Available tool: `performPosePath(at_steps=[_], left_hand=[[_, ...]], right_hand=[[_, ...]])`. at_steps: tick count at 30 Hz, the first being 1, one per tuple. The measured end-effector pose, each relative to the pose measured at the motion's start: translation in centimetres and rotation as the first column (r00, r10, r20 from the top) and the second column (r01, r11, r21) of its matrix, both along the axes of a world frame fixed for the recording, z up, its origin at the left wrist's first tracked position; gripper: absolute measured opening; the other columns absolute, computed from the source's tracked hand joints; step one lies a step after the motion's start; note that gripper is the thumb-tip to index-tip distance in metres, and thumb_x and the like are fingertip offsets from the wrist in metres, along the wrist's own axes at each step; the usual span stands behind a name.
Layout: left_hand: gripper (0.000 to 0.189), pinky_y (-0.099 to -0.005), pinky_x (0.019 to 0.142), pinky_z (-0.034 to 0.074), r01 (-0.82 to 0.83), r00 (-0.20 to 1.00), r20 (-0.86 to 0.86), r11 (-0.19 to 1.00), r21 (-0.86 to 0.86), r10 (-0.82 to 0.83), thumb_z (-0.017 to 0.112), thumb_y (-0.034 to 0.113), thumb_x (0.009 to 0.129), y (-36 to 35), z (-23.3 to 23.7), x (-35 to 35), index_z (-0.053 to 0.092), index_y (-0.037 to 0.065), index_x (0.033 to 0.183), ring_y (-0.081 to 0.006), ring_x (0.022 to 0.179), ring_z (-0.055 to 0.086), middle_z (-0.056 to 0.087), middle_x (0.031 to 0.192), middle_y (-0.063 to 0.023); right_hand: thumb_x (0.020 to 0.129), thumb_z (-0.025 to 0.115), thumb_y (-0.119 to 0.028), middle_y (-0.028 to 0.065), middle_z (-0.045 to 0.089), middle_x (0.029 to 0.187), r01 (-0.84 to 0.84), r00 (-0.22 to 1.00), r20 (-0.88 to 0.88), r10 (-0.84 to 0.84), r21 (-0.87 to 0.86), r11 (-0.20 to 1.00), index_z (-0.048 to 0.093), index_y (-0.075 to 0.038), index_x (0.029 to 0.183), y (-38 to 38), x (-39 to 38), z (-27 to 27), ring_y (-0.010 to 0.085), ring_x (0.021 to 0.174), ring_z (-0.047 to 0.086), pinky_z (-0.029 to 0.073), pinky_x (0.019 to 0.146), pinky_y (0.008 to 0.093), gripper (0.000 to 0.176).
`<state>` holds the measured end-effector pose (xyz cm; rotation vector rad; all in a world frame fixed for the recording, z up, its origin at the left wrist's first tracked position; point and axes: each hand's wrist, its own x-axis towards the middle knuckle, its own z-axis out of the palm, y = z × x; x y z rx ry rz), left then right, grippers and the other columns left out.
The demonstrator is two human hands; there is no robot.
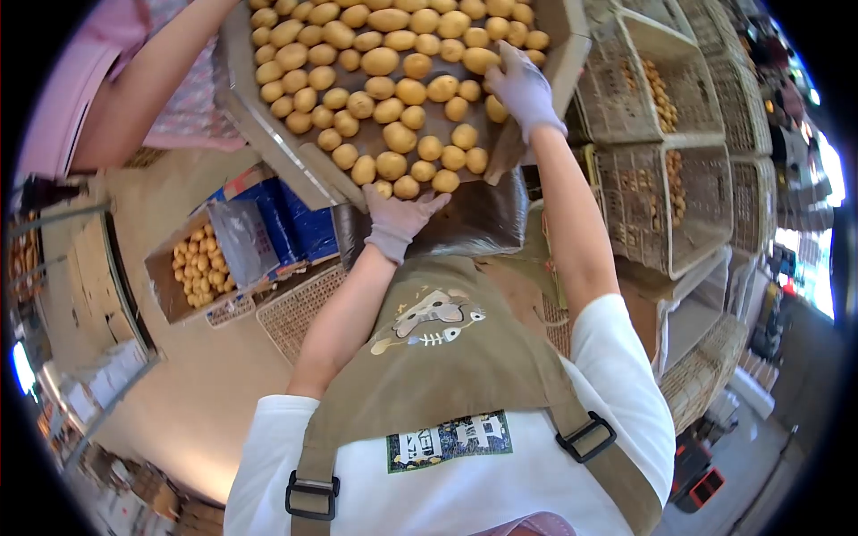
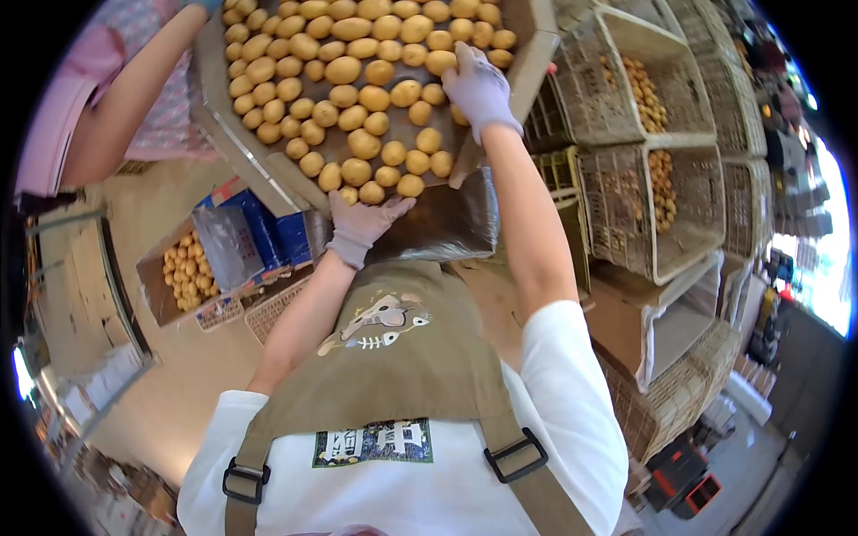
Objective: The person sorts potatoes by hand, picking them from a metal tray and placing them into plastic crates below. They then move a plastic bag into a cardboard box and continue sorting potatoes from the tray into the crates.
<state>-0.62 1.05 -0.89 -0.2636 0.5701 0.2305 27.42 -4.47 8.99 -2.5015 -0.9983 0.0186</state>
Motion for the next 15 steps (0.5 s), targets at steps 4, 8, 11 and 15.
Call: performPosePath(at_steps=[4, 8, 11, 15], left_hand=[[0.081, -0.0759, 0.107, 0.026, -0.032, 0.999, -0.035, 0.999, -0.001, 0.032, 0.040, 0.071, 0.088, 0.0, 0.6, 0.0, 0.035, 0.016, 0.148, -0.0456, 0.143, 0.024, 0.028, 0.156, -0.0130], [0.088, -0.0751, 0.109, 0.023, -0.060, 0.992, -0.115, 0.997, -0.038, 0.055, 0.035, 0.076, 0.088, -0.3, 0.8, 0.3, 0.029, 0.018, 0.152, -0.0420, 0.144, 0.026, 0.028, 0.157, -0.0118], [0.091, -0.0719, 0.109, 0.028, -0.031, 1.000, -0.007, 0.999, -0.023, 0.030, 0.032, 0.079, 0.087, -0.3, 0.2, 0.2, 0.026, 0.018, 0.154, -0.0438, 0.141, 0.034, 0.030, 0.157, -0.0136], [0.094, -0.0653, 0.108, 0.037, -0.045, 0.997, -0.057, 0.999, 0.006, 0.045, 0.027, 0.082, 0.087, -0.2, 2.0, 0.4, 0.024, 0.017, 0.154, -0.0463, 0.140, 0.036, 0.030, 0.156, -0.0202]], right_hand=[[0.078, 0.070, -0.036, 0.0248, 0.058, 0.127, 0.059, 0.998, -0.015, -0.068, -0.341, 0.938, 0.047, -0.009, 0.130, 5.1, -0.1, -1.6, 0.0408, 0.113, 0.061, 0.049, 0.094, 0.0510, 0.063], [0.074, 0.073, -0.045, 0.0210, 0.066, 0.113, 0.046, 0.987, -0.151, -0.055, -0.062, 0.997, 0.061, -0.009, 0.116, 2.6, -5.5, 2.2, 0.0371, 0.107, 0.065, 0.051, 0.091, 0.0450, 0.057], [0.079, 0.068, -0.042, 0.0154, 0.067, 0.118, -0.256, 0.944, -0.279, 0.175, -0.290, 0.922, 0.059, -0.013, 0.125, 3.7, -11.7, 1.6, 0.0360, 0.107, 0.065, 0.050, 0.093, 0.0445, 0.056], [0.082, 0.064, -0.037, 0.0143, 0.069, 0.118, -0.471, 0.875, -0.394, 0.281, -0.561, 0.681, 0.053, -0.016, 0.137, 6.5, -15.7, 0.9, 0.0317, 0.110, 0.066, 0.050, 0.093, 0.0436, 0.060]])
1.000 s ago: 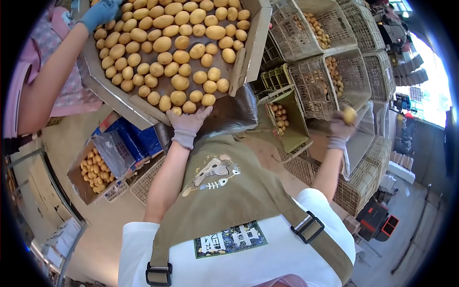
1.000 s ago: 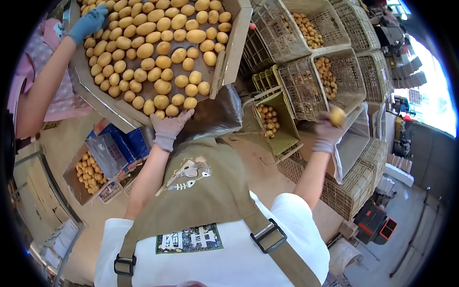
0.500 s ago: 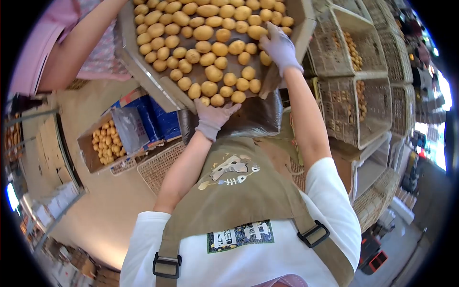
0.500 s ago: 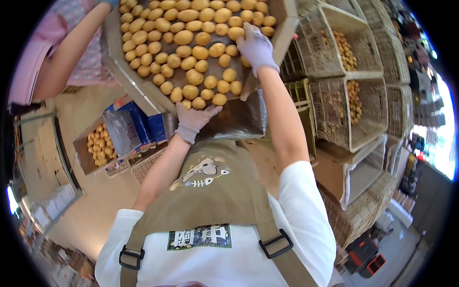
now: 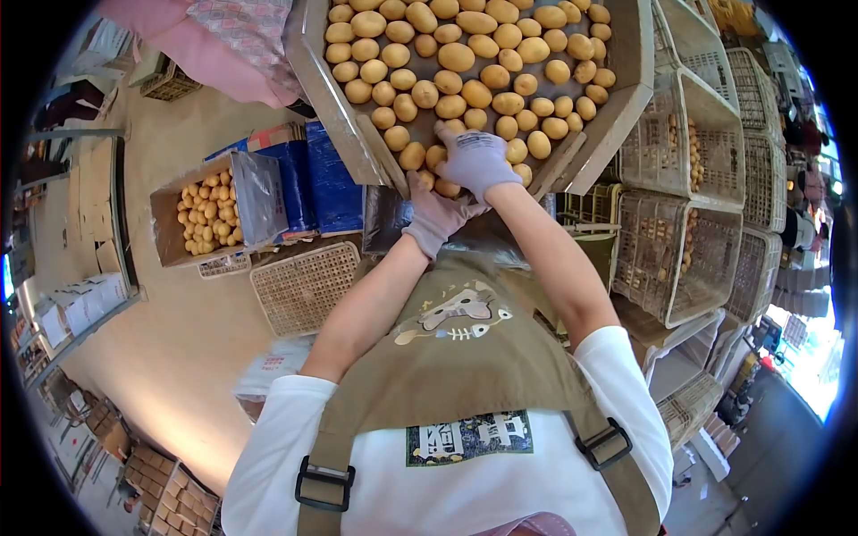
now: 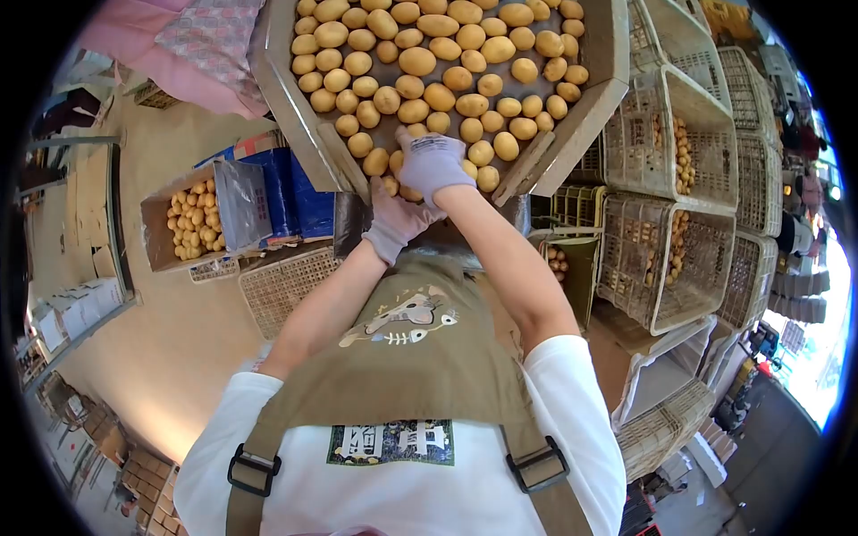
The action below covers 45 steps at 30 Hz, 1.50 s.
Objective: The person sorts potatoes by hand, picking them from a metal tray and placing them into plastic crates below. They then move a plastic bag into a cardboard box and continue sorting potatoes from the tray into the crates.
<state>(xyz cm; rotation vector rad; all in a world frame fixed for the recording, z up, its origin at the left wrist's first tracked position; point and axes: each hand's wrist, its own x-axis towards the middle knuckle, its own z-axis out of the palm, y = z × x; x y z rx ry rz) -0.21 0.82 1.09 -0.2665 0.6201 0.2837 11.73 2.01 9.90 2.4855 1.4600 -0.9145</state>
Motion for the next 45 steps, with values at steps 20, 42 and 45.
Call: performPosePath(at_steps=[20, 42, 45], left_hand=[[0.080, -0.0711, 0.113, 0.020, 0.087, 0.981, 0.153, 0.976, 0.199, -0.119, 0.040, 0.065, 0.093, 0.3, -0.9, 0.2, 0.026, 0.014, 0.153, -0.0389, 0.147, 0.024, 0.028, 0.159, -0.0112], [0.098, -0.0487, 0.110, 0.039, 0.044, 0.998, 0.053, 0.999, 0.002, -0.044, 0.019, 0.089, 0.083, 0.2, -1.6, -0.7, 0.034, 0.022, 0.152, -0.0316, 0.137, 0.045, 0.044, 0.152, -0.0088], [0.099, -0.0499, 0.112, 0.038, 0.020, 0.998, -0.062, 0.967, 0.252, -0.004, 0.018, 0.089, 0.083, -0.3, -0.8, -0.3, 0.032, 0.021, 0.153, -0.0322, 0.138, 0.044, 0.043, 0.152, -0.0084]], right_hand=[[0.090, 0.066, -0.038, 0.0218, 0.063, 0.116, 0.768, 0.176, -0.984, 0.033, 0.116, -0.629, 0.049, -0.007, 0.132, -49.2, 10.6, 4.2, 0.0329, 0.090, 0.065, 0.060, 0.071, 0.0401, 0.055], [0.088, 0.062, -0.022, 0.0156, 0.059, 0.126, -0.101, 0.994, 0.086, 0.072, 0.417, 0.903, 0.054, -0.008, 0.130, -5.5, -2.7, -4.6, 0.0360, 0.104, 0.065, 0.052, 0.082, 0.0478, 0.045], [0.088, 0.062, -0.021, 0.0158, 0.056, 0.128, -0.225, 0.964, 0.196, 0.179, 0.246, 0.943, 0.052, -0.009, 0.129, -3.1, -3.1, -6.3, 0.0356, 0.104, 0.065, 0.053, 0.080, 0.0474, 0.045]])
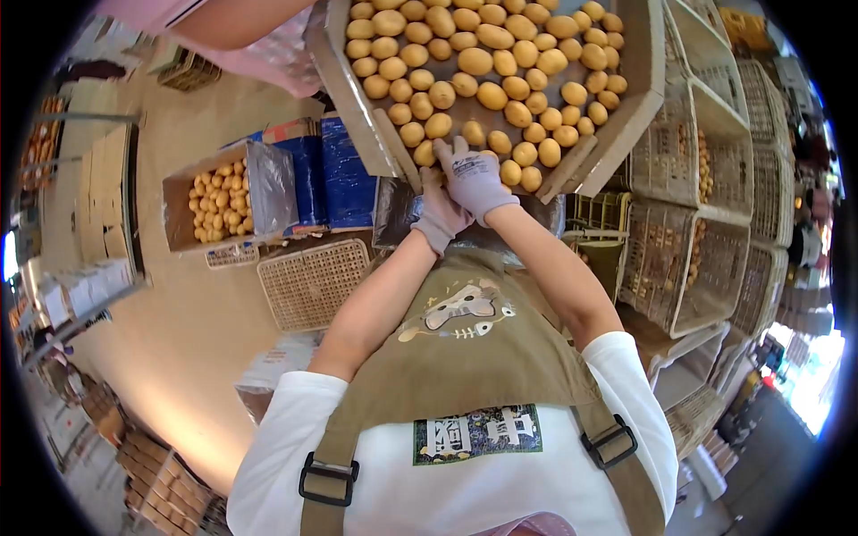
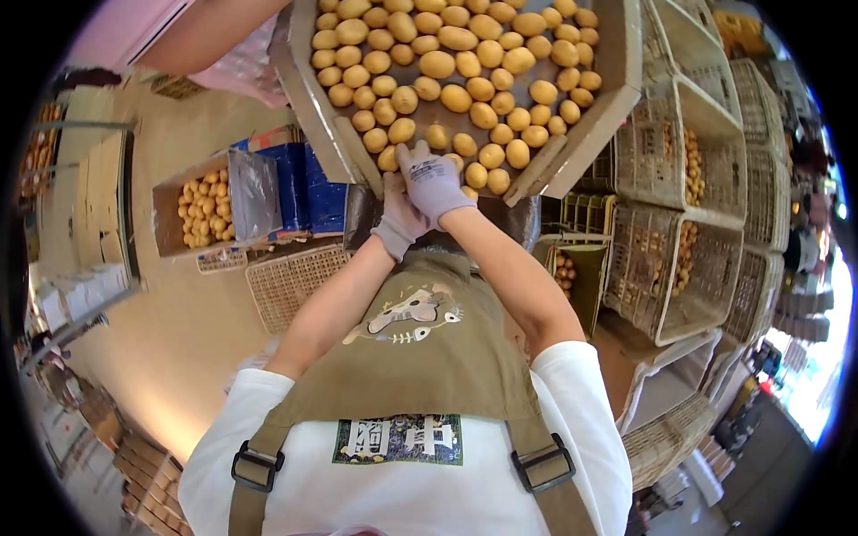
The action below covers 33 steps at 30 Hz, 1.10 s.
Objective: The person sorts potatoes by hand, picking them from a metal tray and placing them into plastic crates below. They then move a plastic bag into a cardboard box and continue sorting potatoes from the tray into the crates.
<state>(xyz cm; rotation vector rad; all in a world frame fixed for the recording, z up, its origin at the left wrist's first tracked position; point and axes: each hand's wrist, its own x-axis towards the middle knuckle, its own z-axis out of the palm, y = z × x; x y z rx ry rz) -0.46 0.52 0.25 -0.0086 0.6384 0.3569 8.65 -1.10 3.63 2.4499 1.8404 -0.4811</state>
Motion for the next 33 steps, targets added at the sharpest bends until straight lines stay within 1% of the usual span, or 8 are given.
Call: performPosePath(at_steps=[6, 9, 10, 12, 15, 25, 29, 33], left_hand=[[0.107, -0.0608, 0.107, 0.040, -0.001, 0.999, 0.043, 0.938, -0.346, 0.017, 0.021, 0.092, 0.080, 0.1, -0.2, -0.1, 0.030, 0.015, 0.154, -0.0397, 0.135, 0.044, 0.040, 0.151, -0.0169], [0.106, -0.0594, 0.101, 0.045, 0.066, 0.988, 0.151, 0.972, -0.227, -0.031, 0.022, 0.090, 0.080, -0.4, -3.3, -0.1, 0.035, 0.012, 0.151, -0.0393, 0.129, 0.048, 0.044, 0.144, -0.0208], [0.107, -0.0624, 0.104, 0.040, 0.068, 0.979, 0.202, 0.967, -0.244, -0.018, 0.024, 0.091, 0.080, -0.3, -3.0, -0.1, 0.031, 0.012, 0.152, -0.0408, 0.131, 0.046, 0.040, 0.147, -0.0209], [0.112, -0.0683, 0.109, 0.031, 0.083, 0.956, 0.293, 0.958, -0.276, 0.001, 0.028, 0.092, 0.079, -0.1, -2.4, -0.5, 0.022, 0.011, 0.156, -0.0437, 0.134, 0.042, 0.031, 0.154, -0.0210], [0.111, -0.0672, 0.112, 0.027, 0.110, 0.901, 0.433, 0.954, -0.278, 0.022, 0.029, 0.091, 0.079, 0.0, -2.7, -0.6, 0.019, 0.013, 0.157, -0.0433, 0.140, 0.035, 0.026, 0.157, -0.0210], [0.106, -0.0614, 0.113, 0.030, 0.078, 0.974, 0.228, 0.956, -0.282, -0.013, 0.031, 0.084, 0.082, 0.0, -1.7, -0.6, 0.023, 0.007, 0.155, -0.0415, 0.145, 0.028, 0.027, 0.158, -0.0203], [0.105, -0.0603, 0.113, 0.029, 0.041, 0.962, 0.273, 0.992, -0.117, -0.008, 0.030, 0.085, 0.083, 0.0, -0.7, -0.3, 0.022, 0.009, 0.155, -0.0420, 0.144, 0.030, 0.029, 0.158, -0.0179], [0.096, -0.0598, 0.113, 0.030, 0.018, 0.987, 0.158, 0.993, -0.114, 0.000, 0.029, 0.078, 0.088, 0.1, 0.4, -0.3, 0.023, 0.009, 0.155, -0.0422, 0.143, 0.031, 0.029, 0.157, -0.0170]], right_hand=[[0.085, 0.065, -0.024, 0.0174, 0.059, 0.120, 0.191, 0.923, -0.364, -0.123, 0.158, 0.969, 0.054, -0.006, 0.117, -1.0, 1.9, 3.8, 0.0326, 0.107, 0.063, 0.052, 0.089, 0.0412, 0.038], [0.092, 0.060, -0.021, 0.0152, 0.057, 0.130, 0.652, 0.089, -0.978, -0.188, -0.085, 0.753, 0.048, -0.003, 0.126, -3.7, 2.6, 3.5, 0.0241, 0.110, 0.061, 0.051, 0.094, 0.0346, 0.040], [0.095, 0.058, -0.018, 0.0143, 0.056, 0.133, 0.693, -0.218, -0.972, -0.088, -0.218, 0.687, 0.045, -0.001, 0.131, -4.4, 2.7, 4.1, 0.0204, 0.112, 0.059, 0.050, 0.096, 0.0320, 0.042], [0.091, 0.061, -0.011, 0.0147, 0.058, 0.131, 0.663, -0.455, -0.888, 0.069, -0.285, 0.692, 0.043, -0.001, 0.138, -5.7, 2.8, 5.4, 0.0204, 0.114, 0.059, 0.050, 0.097, 0.0328, 0.051], [0.088, 0.058, 0.001, 0.0125, 0.057, 0.130, 0.710, -0.373, -0.924, 0.080, -0.229, 0.666, 0.042, -0.003, 0.141, -6.5, 2.2, 7.2, 0.0151, 0.096, 0.063, 0.055, 0.080, 0.0269, 0.056], [0.084, 0.067, -0.003, 0.0078, 0.060, 0.123, 0.766, -0.028, -0.999, 0.029, -0.003, 0.643, 0.059, -0.003, 0.121, -7.5, 0.9, 7.1, 0.0165, 0.098, 0.062, 0.053, 0.083, 0.0306, 0.038], [0.098, 0.055, -0.017, 0.0060, 0.064, 0.099, 0.687, 0.357, -0.919, -0.167, 0.137, 0.713, 0.059, -0.004, 0.118, -7.8, 1.2, 7.7, 0.0155, 0.076, 0.061, 0.050, 0.066, 0.0275, 0.025], [0.107, 0.038, -0.024, 0.0051, 0.062, 0.086, 0.793, -0.192, -0.981, -0.041, -0.179, 0.583, 0.060, -0.004, 0.118, -6.9, 0.6, 8.8, 0.0108, 0.060, 0.053, 0.042, 0.055, 0.0217, 0.032]])
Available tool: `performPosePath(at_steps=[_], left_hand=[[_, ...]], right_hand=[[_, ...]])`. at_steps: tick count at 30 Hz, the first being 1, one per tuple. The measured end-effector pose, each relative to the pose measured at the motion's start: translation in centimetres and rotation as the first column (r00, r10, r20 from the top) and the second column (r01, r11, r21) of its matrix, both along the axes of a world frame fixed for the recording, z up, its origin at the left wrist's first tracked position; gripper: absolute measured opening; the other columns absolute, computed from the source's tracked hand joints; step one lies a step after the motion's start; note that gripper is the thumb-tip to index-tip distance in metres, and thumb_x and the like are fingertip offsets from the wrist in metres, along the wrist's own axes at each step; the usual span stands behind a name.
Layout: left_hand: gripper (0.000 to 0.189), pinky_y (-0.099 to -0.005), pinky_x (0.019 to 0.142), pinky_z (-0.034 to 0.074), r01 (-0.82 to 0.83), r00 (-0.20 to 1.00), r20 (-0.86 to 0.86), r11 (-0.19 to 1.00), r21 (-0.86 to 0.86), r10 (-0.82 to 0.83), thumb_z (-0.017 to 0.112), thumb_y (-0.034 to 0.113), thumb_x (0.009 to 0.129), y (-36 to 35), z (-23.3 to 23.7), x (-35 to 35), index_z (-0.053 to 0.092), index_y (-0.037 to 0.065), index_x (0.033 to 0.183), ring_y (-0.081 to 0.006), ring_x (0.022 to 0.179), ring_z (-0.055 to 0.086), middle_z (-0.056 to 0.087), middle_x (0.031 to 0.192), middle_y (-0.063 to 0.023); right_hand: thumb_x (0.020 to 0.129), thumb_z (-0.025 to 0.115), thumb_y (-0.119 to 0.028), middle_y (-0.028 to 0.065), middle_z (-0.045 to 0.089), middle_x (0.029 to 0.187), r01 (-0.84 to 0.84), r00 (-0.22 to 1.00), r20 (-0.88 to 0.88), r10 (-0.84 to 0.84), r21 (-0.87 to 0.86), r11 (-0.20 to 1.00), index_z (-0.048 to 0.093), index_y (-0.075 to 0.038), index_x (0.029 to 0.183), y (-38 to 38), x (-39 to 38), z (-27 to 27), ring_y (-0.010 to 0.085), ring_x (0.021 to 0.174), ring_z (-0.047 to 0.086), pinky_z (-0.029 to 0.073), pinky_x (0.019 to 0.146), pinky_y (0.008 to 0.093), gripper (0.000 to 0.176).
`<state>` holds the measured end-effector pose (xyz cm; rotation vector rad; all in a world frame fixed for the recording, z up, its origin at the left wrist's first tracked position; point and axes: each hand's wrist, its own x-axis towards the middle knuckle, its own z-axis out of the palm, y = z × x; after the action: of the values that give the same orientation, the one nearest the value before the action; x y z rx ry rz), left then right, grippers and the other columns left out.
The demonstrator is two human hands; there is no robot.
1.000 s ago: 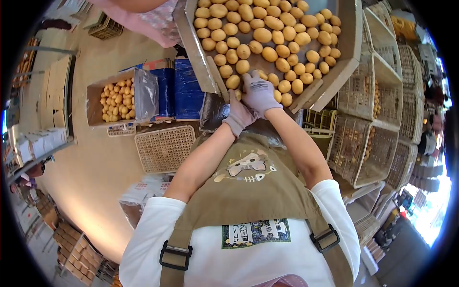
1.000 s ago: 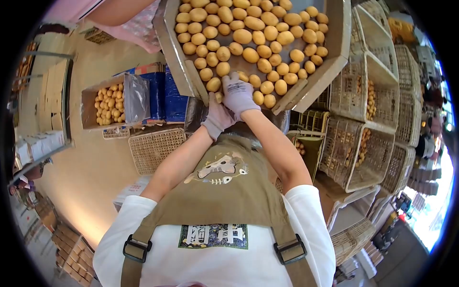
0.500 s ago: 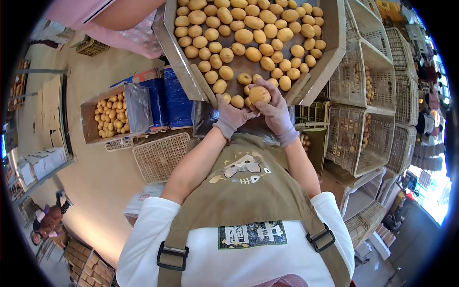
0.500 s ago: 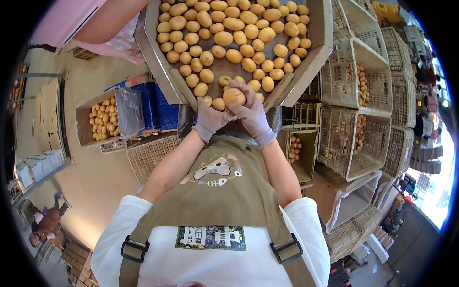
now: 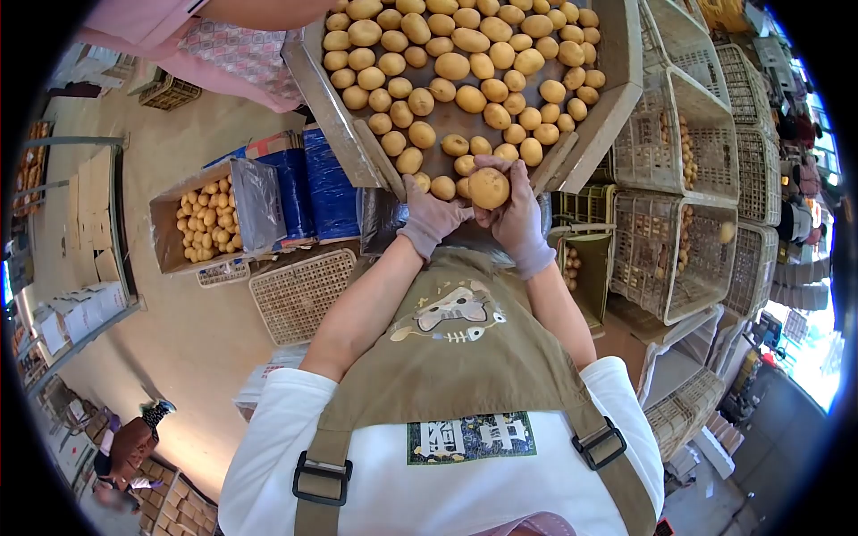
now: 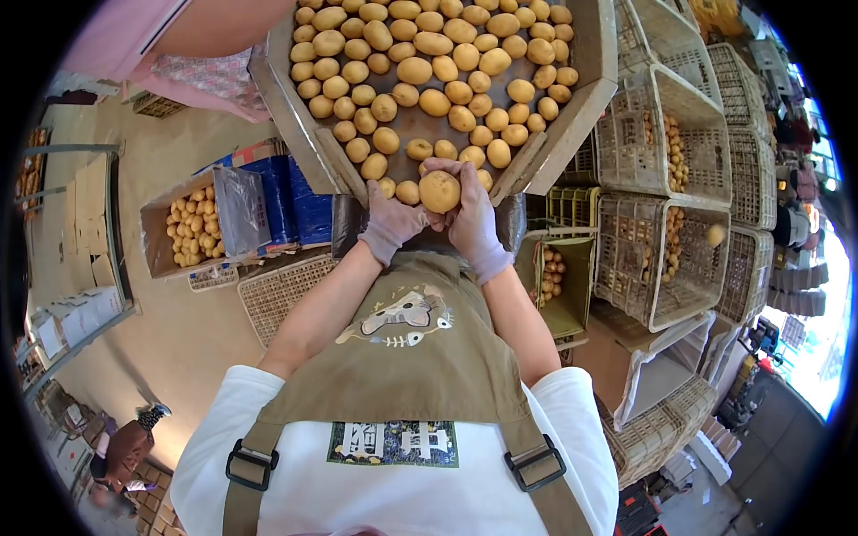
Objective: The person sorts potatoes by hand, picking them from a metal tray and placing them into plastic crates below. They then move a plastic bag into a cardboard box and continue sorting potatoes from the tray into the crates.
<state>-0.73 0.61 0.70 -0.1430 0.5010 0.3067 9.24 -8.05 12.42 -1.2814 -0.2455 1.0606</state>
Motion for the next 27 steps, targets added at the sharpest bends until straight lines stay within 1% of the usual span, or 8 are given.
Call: performPosePath(at_steps=[4, 7, 10, 19, 21, 23, 25, 27], left_hand=[[0.093, -0.0589, 0.113, 0.030, 0.008, 0.996, 0.088, 1.000, 0.004, -0.009, 0.030, 0.075, 0.089, 0.0, -0.8, -0.1, 0.024, 0.010, 0.154, -0.0415, 0.143, 0.030, 0.029, 0.158, -0.0168], [0.093, -0.0597, 0.113, 0.029, 0.062, 0.985, 0.166, 0.984, -0.169, -0.034, 0.030, 0.077, 0.088, 0.2, -1.5, -0.3, 0.024, 0.012, 0.155, -0.0410, 0.145, 0.029, 0.027, 0.159, -0.0154], [0.093, -0.0617, 0.114, 0.027, 0.054, 0.989, 0.143, 0.988, -0.146, -0.033, 0.029, 0.077, 0.088, 0.3, -0.9, -0.2, 0.023, 0.014, 0.156, -0.0409, 0.147, 0.025, 0.025, 0.161, -0.0139], [0.089, -0.0760, 0.111, 0.014, 0.069, 0.997, 0.046, 0.998, -0.009, -0.069, 0.029, 0.077, 0.089, 0.4, 0.2, -0.3, 0.022, 0.018, 0.157, -0.0408, 0.150, 0.017, 0.021, 0.163, -0.0088], [0.090, -0.0760, 0.112, 0.012, 0.049, 0.998, -0.034, 0.985, -0.167, -0.055, 0.030, 0.077, 0.088, 0.5, -0.2, -0.1, 0.023, 0.019, 0.157, -0.0412, 0.150, 0.016, 0.019, 0.164, -0.0085], [0.091, -0.0763, 0.111, 0.011, 0.064, 0.998, -0.013, 0.981, -0.183, -0.067, 0.030, 0.078, 0.088, 0.6, -0.6, -0.1, 0.023, 0.019, 0.157, -0.0409, 0.150, 0.016, 0.019, 0.164, -0.0081], [0.092, -0.0765, 0.111, 0.010, 0.069, 0.998, 0.004, 0.981, -0.182, -0.070, 0.030, 0.079, 0.087, 0.7, -0.7, -0.2, 0.024, 0.019, 0.157, -0.0407, 0.150, 0.016, 0.019, 0.164, -0.0077], [0.093, -0.0766, 0.111, 0.010, 0.076, 0.997, 0.017, 0.984, -0.162, -0.075, 0.030, 0.079, 0.086, 0.7, -0.6, -0.1, 0.024, 0.019, 0.157, -0.0406, 0.150, 0.016, 0.018, 0.164, -0.0072]], right_hand=[[0.109, 0.030, -0.026, 0.0066, 0.066, 0.094, 0.060, 0.979, -0.197, -0.047, 0.061, 0.996, 0.060, -0.003, 0.122, 0.0, -0.1, 0.8, 0.0098, 0.054, 0.047, 0.042, 0.054, 0.0216, 0.040], [0.105, 0.040, -0.028, 0.0099, 0.063, 0.115, -0.081, 0.993, 0.086, 0.076, 0.059, 0.995, 0.051, -0.002, 0.136, -1.0, 0.8, -0.8, 0.0126, 0.074, 0.058, 0.049, 0.064, 0.0253, 0.041], [0.096, 0.058, -0.021, 0.0106, 0.052, 0.134, 0.062, 0.969, -0.248, 0.000, 0.243, 0.968, 0.039, -0.002, 0.147, -0.5, -0.1, 0.6, 0.0170, 0.107, 0.059, 0.052, 0.085, 0.0285, 0.057], [0.081, 0.071, -0.005, 0.0116, 0.053, 0.134, 0.073, 0.916, 0.388, -0.101, 0.085, 0.994, 0.042, -0.002, 0.144, -4.5, 2.8, 1.4, 0.0219, 0.122, 0.055, 0.044, 0.107, 0.0357, 0.069], [0.085, 0.070, -0.013, 0.0111, 0.058, 0.129, 0.445, 0.887, -0.014, -0.462, 0.294, 0.846, 0.049, -0.002, 0.137, -10.0, 5.6, 1.5, 0.0220, 0.118, 0.057, 0.047, 0.102, 0.0351, 0.057], [0.088, 0.066, -0.025, 0.0115, 0.064, 0.115, 0.663, 0.672, 0.271, -0.689, 0.192, 0.723, 0.057, -0.004, 0.126, -18.4, 9.6, 1.9, 0.0227, 0.100, 0.063, 0.053, 0.088, 0.0318, 0.045], [0.085, 0.060, -0.029, 0.0126, 0.066, 0.106, 0.877, 0.406, -0.056, -0.912, 0.303, 0.372, 0.060, -0.004, 0.117, -31.5, 14.1, 2.5, 0.0198, 0.086, 0.065, 0.054, 0.076, 0.0266, 0.040], [0.085, 0.060, -0.029, 0.0093, 0.065, 0.100, 0.883, 0.156, 0.113, -0.981, 0.430, 0.190, 0.060, -0.005, 0.113, -37.1, 15.2, 5.1, 0.0183, 0.082, 0.063, 0.050, 0.071, 0.0269, 0.037]])
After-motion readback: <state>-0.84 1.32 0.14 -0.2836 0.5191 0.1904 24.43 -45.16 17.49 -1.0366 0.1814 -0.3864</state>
